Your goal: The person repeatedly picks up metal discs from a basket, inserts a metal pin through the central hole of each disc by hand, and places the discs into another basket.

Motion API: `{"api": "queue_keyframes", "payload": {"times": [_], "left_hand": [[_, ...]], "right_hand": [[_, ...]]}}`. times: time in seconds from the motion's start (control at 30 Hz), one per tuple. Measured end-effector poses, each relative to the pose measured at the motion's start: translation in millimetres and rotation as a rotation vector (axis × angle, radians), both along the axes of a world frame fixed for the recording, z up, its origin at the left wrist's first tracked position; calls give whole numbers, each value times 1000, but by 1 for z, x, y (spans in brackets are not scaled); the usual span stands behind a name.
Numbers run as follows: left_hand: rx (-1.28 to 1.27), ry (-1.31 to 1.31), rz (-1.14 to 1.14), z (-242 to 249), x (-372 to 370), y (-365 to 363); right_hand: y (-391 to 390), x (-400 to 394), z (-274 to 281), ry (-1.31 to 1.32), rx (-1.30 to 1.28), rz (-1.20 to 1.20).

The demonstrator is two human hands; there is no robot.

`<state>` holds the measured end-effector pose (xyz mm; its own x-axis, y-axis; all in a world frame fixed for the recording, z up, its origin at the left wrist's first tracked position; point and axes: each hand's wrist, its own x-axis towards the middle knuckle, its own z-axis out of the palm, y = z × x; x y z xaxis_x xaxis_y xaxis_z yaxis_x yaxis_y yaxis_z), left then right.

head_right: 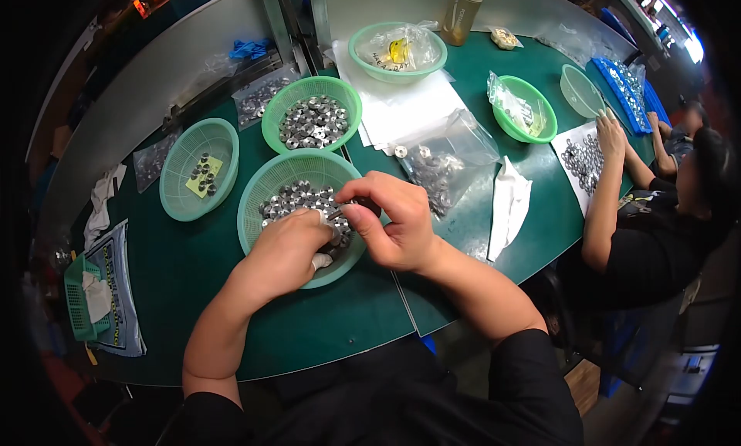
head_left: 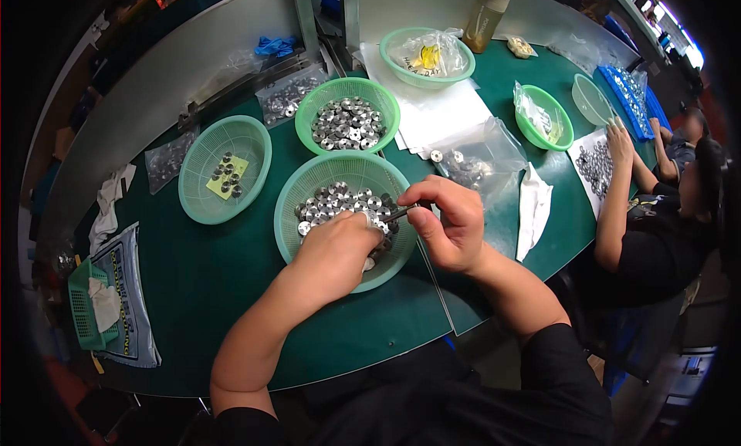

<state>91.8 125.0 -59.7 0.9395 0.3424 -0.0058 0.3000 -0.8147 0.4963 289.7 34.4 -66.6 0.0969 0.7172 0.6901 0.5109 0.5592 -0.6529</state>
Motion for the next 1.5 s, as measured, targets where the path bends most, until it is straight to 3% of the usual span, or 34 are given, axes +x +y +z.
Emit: {"api": "queue_keyframes", "payload": {"times": [0.13, 0.3, 0.37, 0.47, 0.67, 0.97, 1.07, 1.17, 1.2, 1.3, 1.43, 1.5], "left_hand": [[5, -70, -39, -1, 0, 4], [-758, -261, 286, 19, 5, 15], [-932, -427, 323, 16, 3, 22], [-1038, -470, 406, 21, 2, 24], [-1026, -489, 391, 18, 3, 21], [-796, -594, 499, 12, 10, 7], [-164, -494, 429, 11, 9, -1], [-193, -511, 437, 7, 11, -4], [-499, -567, 516, 3, 15, -3], [-827, -591, 493, 6, 11, 6], [-801, -600, 399, 7, 9, 12], [-648, -625, 369, 2, 8, 14]], "right_hand": [[-2, -1, -1, 15, -24, 7], [-4, 3, 0, 45, 9, 76], [-1, 1, 0, 53, 57, 102], [-1, -3, 0, 9, 3, 70], [0, -6, 2, -33, -41, -7], [-2, -9, 4, -66, -55, -65], [-1, -11, 1, -89, -50, -91], [-2, -12, 1, -87, -56, -91], [-2, -12, 2, -84, -59, -87], [-1, -6, 2, -35, -94, -43], [-2, 1, -3, 212, -219, 74], [-4, -2, -3, 413, -307, 146]]}}
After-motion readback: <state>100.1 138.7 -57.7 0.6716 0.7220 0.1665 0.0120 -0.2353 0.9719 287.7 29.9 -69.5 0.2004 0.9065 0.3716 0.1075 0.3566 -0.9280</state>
